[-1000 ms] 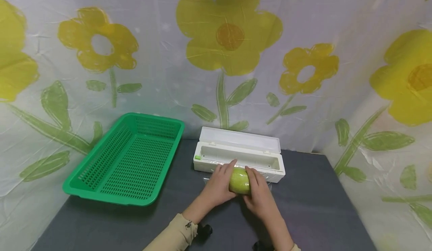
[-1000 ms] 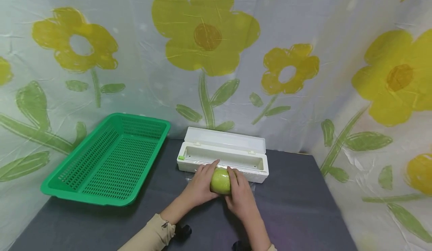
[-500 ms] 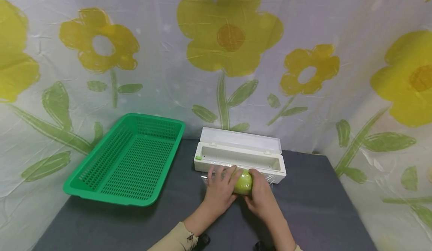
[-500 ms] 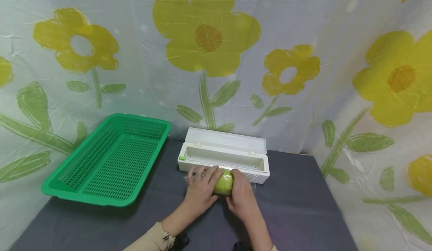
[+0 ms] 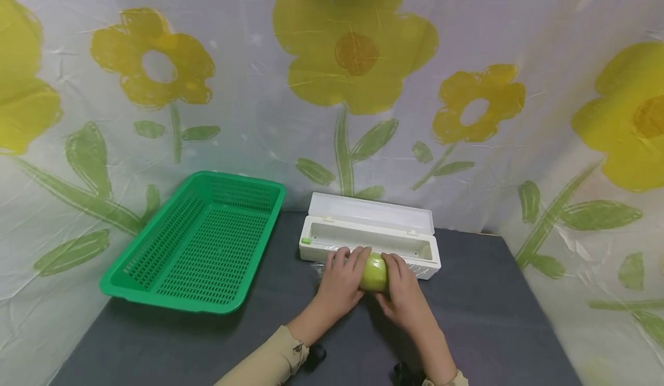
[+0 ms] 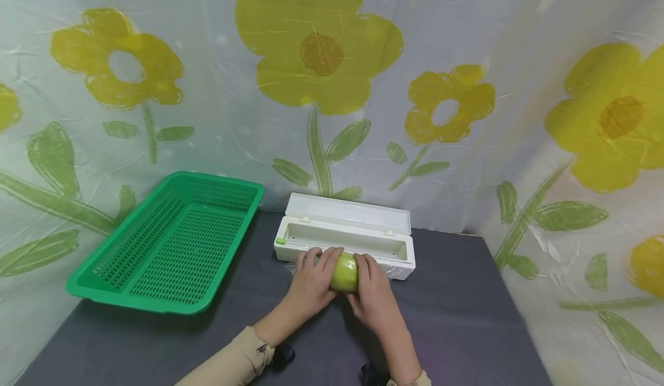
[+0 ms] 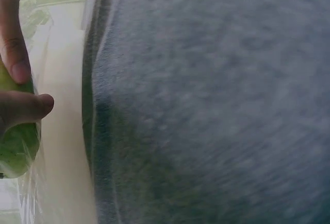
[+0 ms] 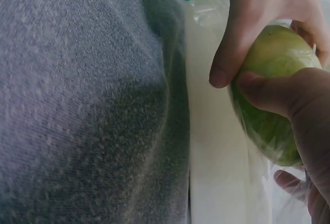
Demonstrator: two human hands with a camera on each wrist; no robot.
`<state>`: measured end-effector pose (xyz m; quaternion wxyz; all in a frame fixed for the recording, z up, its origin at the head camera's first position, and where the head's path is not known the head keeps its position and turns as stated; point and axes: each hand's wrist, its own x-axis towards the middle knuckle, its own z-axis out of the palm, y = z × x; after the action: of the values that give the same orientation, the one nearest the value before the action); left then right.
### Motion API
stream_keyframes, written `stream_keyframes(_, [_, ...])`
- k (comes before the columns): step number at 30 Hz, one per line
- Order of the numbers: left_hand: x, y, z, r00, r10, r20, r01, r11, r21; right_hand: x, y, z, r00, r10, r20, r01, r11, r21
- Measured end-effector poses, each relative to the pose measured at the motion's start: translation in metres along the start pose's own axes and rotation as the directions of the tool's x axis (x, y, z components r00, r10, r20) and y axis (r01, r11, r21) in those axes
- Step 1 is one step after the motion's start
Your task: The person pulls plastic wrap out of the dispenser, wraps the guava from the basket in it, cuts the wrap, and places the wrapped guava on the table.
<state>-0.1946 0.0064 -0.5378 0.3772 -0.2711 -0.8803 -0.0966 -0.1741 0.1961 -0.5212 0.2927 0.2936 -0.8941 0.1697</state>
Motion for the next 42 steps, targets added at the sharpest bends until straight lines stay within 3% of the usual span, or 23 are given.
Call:
stream_keyframes(7, [0.005,0.001,-0.003,1.000,-0.017,0.020,0.017,1.000,0.001,-0.003,0.003,0.000,1.000,0.031,0.005,-0.031,0.999,-0.017])
stream_keyframes(14, [0.010,0.000,-0.008,0.994,-0.033,0.106,0.031,0.999,0.019,-0.005,0.001,-0.001,0.997,0.077,0.014,-0.077,0.997,-0.033])
stream_keyframes(18, [0.015,-0.001,-0.015,0.989,-0.038,0.143,0.038,0.999,0.005,-0.002,0.001,-0.002,0.997,0.073,0.002,-0.073,0.996,-0.053])
stream_keyframes(24, [0.022,-0.006,-0.020,0.990,-0.025,0.137,0.029,0.999,-0.027,0.008,0.000,-0.013,0.999,0.042,0.027,-0.039,0.996,-0.081])
stream_keyframes(28, [0.037,-0.011,-0.027,0.992,0.000,0.127,0.002,1.000,-0.011,0.020,-0.001,-0.026,0.999,0.042,0.033,-0.039,0.996,-0.079])
stream_keyframes(36, [0.082,-0.015,-0.046,0.992,0.047,0.121,-0.050,0.999,0.017,0.048,0.009,-0.055,0.997,0.056,0.050,-0.050,0.994,-0.100])
stream_keyframes(42, [0.112,-0.021,-0.053,0.990,0.065,0.127,-0.071,0.997,0.041,0.070,0.022,-0.064,0.998,0.045,0.036,-0.041,0.993,-0.111])
